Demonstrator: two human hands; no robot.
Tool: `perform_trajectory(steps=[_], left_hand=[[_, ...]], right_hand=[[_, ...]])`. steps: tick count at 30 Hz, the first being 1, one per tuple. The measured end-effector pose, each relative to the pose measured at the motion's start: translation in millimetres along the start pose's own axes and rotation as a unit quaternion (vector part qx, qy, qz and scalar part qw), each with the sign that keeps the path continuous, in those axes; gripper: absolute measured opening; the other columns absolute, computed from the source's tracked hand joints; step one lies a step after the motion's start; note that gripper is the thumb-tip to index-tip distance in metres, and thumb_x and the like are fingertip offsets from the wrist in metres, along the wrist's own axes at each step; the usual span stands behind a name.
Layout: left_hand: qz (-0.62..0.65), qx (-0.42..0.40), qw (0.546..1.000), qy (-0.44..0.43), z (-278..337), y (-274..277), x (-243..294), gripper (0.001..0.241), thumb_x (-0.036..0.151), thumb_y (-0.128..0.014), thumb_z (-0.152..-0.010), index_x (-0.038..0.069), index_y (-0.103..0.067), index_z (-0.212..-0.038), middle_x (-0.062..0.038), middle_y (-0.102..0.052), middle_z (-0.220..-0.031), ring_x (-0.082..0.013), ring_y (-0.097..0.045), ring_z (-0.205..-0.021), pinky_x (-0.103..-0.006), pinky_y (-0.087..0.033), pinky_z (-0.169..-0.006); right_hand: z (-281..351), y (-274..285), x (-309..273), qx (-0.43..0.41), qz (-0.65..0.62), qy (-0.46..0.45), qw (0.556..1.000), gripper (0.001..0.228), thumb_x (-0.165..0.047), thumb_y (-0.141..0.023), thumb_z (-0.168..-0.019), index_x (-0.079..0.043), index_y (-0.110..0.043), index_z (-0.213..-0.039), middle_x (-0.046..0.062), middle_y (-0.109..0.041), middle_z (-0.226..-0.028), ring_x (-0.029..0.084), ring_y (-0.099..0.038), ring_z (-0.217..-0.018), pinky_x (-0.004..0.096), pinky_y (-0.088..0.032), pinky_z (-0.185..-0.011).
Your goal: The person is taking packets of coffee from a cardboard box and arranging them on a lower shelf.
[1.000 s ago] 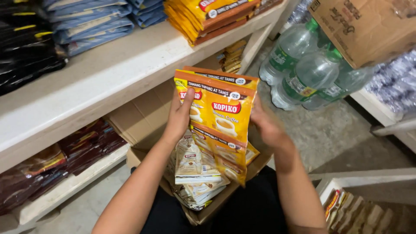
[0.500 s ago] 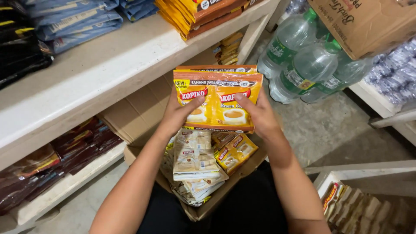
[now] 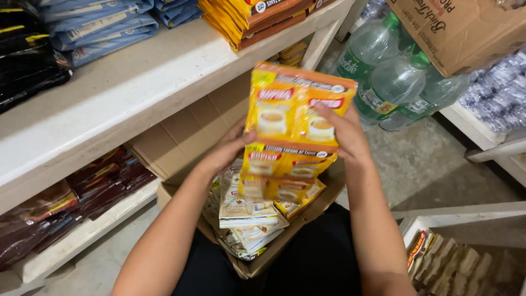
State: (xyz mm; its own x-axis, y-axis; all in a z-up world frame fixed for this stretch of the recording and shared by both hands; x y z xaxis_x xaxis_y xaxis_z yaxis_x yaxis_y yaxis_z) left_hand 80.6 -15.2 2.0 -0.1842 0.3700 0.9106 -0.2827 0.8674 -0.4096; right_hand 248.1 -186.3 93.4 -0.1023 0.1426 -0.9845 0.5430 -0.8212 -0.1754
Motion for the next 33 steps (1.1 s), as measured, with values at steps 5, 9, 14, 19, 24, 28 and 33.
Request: perform_trajectory(steps=[5, 9, 14, 19, 24, 28, 33], left_hand=[[-0.072, -0.012, 0.997, -0.022, 2.0, -18.5, 1.1, 0.084, 0.043, -0.087, -0.079, -0.001, -0.054, -0.143, -0.018, -0.065, -0.127, -0.0267, -0.061, -0.119, -0.0443, -0.047, -0.105], [-0.088, 0.034, 0.995, -0.006, 3.3, -17.0, 8.1, 0.057, 0.040, -0.080, -0.087, 0.006, -0.066, -0.130, -0.005, -0.069, -0.110, -0.0162, -0.063, -0.103, -0.0349, -0.053, -0.095], [-0.140, -0.042, 0.987, 0.067, 2.3, -13.5, -12.0, 0.060, 0.048, -0.082, -0.081, 0.000, -0.072, -0.116, -0.016, -0.074, -0.101, -0.0268, -0.068, -0.094, -0.0423, -0.055, -0.091], [-0.095, -0.034, 0.979, 0.176, -4.6, -0.6, -45.2, 0.053, 0.041, -0.072, -0.095, -0.007, -0.068, -0.116, -0.027, -0.073, -0.102, -0.0375, -0.074, -0.086, -0.0494, -0.060, -0.086], [0.103, 0.060, 0.969, 0.216, -8.7, 18.2, -65.3, 0.047, 0.026, -0.078, -0.090, -0.007, -0.065, -0.122, -0.024, -0.072, -0.107, -0.0352, -0.075, -0.092, -0.0543, -0.060, -0.081], [0.214, 0.064, 0.935, 0.277, -19.5, 43.4, -97.5, 0.036, 0.025, -0.073, -0.091, 0.002, -0.068, -0.117, -0.018, -0.074, -0.109, -0.0315, -0.076, -0.088, -0.0507, -0.063, -0.081], [0.307, 0.038, 0.935, 0.173, -7.1, 19.3, -38.7, 0.034, 0.016, -0.073, -0.089, -0.002, -0.062, -0.116, -0.017, -0.073, -0.102, -0.0338, -0.076, -0.087, -0.0547, -0.062, -0.082]], right_hand=[[-7.7, 12.4, -2.0, 0.036, -0.034, 0.010, 0.999, 0.051, -0.020, -0.087, -0.085, -0.001, -0.057, -0.122, 0.016, -0.072, -0.095, 0.026, -0.078, -0.080, 0.044, -0.066, -0.072], [-5.6, 9.1, -0.5, 0.045, -0.051, 0.013, 0.998, 0.054, -0.019, -0.089, -0.082, -0.001, -0.057, -0.122, 0.017, -0.072, -0.096, 0.028, -0.077, -0.081, 0.047, -0.066, -0.072], [-3.0, 11.6, -12.6, 0.073, -0.048, 0.036, 0.995, 0.056, -0.020, -0.089, -0.082, -0.002, -0.055, -0.122, 0.016, -0.072, -0.098, 0.027, -0.077, -0.084, 0.045, -0.065, -0.075], [4.6, 20.8, -38.3, 0.115, -0.010, 0.160, 0.980, 0.061, -0.014, -0.093, -0.082, -0.010, -0.049, -0.125, 0.012, -0.072, -0.103, 0.026, -0.078, -0.090, 0.045, -0.067, -0.081], [7.8, 18.2, -39.7, 0.066, 0.071, 0.232, 0.968, 0.072, -0.005, -0.095, -0.076, -0.011, -0.047, -0.129, 0.009, -0.068, -0.111, 0.020, -0.071, -0.099, 0.042, -0.063, -0.090], [10.7, 5.7, -28.6, -0.040, 0.155, 0.328, 0.931, 0.100, 0.001, -0.100, -0.062, -0.007, -0.039, -0.141, 0.015, -0.059, -0.124, 0.027, -0.060, -0.114, 0.048, -0.051, -0.104], [22.4, -11.4, -45.3, -0.090, 0.180, 0.318, 0.927, 0.113, 0.000, -0.101, -0.055, -0.007, -0.036, -0.148, 0.015, -0.057, -0.129, 0.026, -0.056, -0.121, 0.051, -0.048, -0.109]])
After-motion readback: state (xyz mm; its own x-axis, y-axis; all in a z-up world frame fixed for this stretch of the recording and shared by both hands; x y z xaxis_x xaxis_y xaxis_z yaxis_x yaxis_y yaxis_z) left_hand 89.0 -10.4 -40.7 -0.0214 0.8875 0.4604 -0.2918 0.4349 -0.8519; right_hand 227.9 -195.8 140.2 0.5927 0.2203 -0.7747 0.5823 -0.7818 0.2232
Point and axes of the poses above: each hand's wrist, its own z-axis away from the middle knuckle, its own y-axis out of the back of the hand, x = y × z, the point moved 8 cm from there along -z, towards the middle knuckle
